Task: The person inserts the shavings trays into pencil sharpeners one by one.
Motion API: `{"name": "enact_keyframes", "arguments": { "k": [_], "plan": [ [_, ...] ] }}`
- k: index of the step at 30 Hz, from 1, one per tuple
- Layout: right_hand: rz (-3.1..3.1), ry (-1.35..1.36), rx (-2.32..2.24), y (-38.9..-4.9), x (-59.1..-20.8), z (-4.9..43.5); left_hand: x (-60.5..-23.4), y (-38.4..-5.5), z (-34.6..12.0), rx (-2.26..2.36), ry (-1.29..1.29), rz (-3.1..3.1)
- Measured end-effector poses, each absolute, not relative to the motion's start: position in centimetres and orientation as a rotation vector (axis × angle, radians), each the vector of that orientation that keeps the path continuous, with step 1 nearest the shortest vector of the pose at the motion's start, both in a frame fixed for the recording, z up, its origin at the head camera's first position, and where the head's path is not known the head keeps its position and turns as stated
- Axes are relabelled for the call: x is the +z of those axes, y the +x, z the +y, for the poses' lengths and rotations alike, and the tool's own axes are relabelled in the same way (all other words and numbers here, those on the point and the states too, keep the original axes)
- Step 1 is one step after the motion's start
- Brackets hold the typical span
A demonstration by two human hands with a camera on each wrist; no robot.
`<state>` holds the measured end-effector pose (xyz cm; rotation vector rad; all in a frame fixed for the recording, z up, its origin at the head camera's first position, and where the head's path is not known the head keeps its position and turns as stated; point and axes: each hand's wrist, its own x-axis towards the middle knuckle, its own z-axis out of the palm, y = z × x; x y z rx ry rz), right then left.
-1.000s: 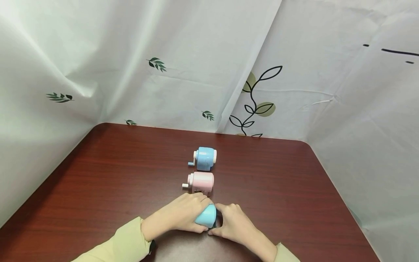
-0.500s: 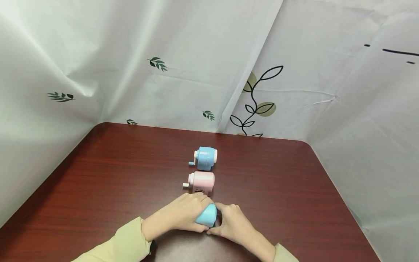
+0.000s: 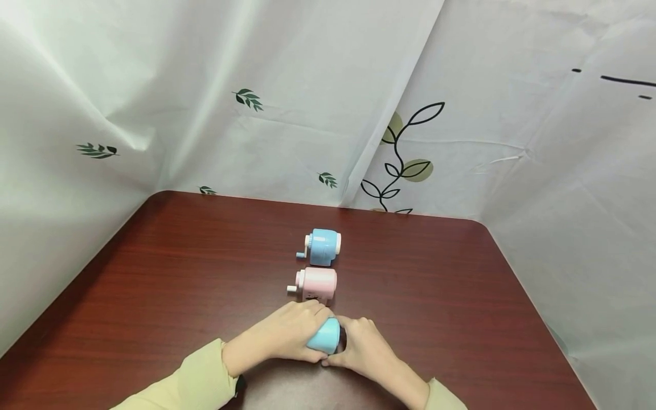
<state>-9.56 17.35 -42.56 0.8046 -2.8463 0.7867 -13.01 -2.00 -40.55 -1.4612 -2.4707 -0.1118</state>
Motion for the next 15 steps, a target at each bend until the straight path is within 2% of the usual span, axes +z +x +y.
{"name": "enact_keyframes", "arguments": {
  "k": [15],
  "plan": [
    [-2.871, 0.791, 0.771, -9.62, -42.56, 17.25, -40.72, -13.0, -2.06, -0.115, -1.445, -2.466]
  ]
}}
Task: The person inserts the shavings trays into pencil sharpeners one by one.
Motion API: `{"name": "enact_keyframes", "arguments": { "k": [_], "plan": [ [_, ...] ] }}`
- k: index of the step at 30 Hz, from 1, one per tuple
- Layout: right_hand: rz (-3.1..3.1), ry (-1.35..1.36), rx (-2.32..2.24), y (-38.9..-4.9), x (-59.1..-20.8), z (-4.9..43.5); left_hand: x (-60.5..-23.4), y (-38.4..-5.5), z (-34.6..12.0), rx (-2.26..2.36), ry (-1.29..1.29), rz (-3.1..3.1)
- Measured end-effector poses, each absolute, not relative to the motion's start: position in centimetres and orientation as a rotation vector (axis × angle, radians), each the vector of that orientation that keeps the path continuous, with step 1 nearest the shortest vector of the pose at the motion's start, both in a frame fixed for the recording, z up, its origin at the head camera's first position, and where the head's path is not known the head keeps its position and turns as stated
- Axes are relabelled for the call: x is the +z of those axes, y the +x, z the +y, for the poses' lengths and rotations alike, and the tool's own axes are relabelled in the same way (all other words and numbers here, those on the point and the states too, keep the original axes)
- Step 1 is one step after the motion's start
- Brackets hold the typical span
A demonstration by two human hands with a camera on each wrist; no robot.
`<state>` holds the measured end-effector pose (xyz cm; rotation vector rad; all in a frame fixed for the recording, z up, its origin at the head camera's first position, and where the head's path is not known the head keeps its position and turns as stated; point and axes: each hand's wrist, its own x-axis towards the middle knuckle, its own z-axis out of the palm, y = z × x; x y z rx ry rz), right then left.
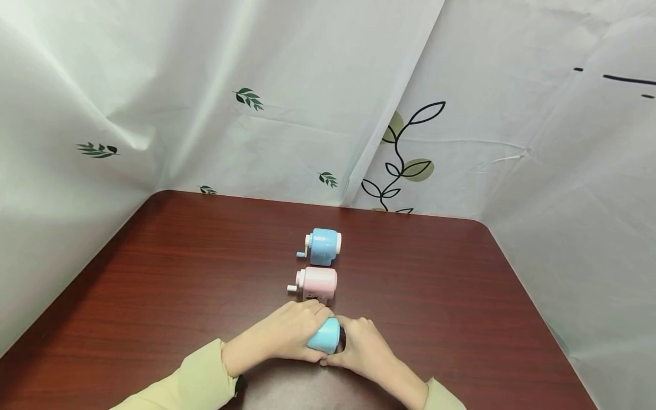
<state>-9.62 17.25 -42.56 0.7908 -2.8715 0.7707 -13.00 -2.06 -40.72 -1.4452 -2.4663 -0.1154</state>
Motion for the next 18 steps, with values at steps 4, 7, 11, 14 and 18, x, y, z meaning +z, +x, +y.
{"name": "enact_keyframes", "arguments": {
  "k": [4, 7, 11, 14, 18],
  "plan": [
    [-2.912, 0.807, 0.747, -9.8, -42.2, 17.3, -40.7, -13.0, -2.0, -0.095, -1.425, -2.46],
    [-2.954, 0.823, 0.738, -10.0, -41.7, 17.4, -40.6, -13.0, -2.0, -0.075, -1.403, -2.456],
    [-2.996, 0.841, 0.745, -10.2, -41.2, 17.7, -40.2, -12.9, -2.0, -0.084, -1.38, -2.464],
    [-2.997, 0.878, 0.749, -10.3, -41.0, 18.1, -39.6, -12.9, -2.2, -0.155, -1.365, -2.477],
    [-2.975, 0.904, 0.727, -10.6, -40.3, 19.1, -38.7, -13.6, -2.8, -0.313, -1.32, -2.433]
  ]
}}
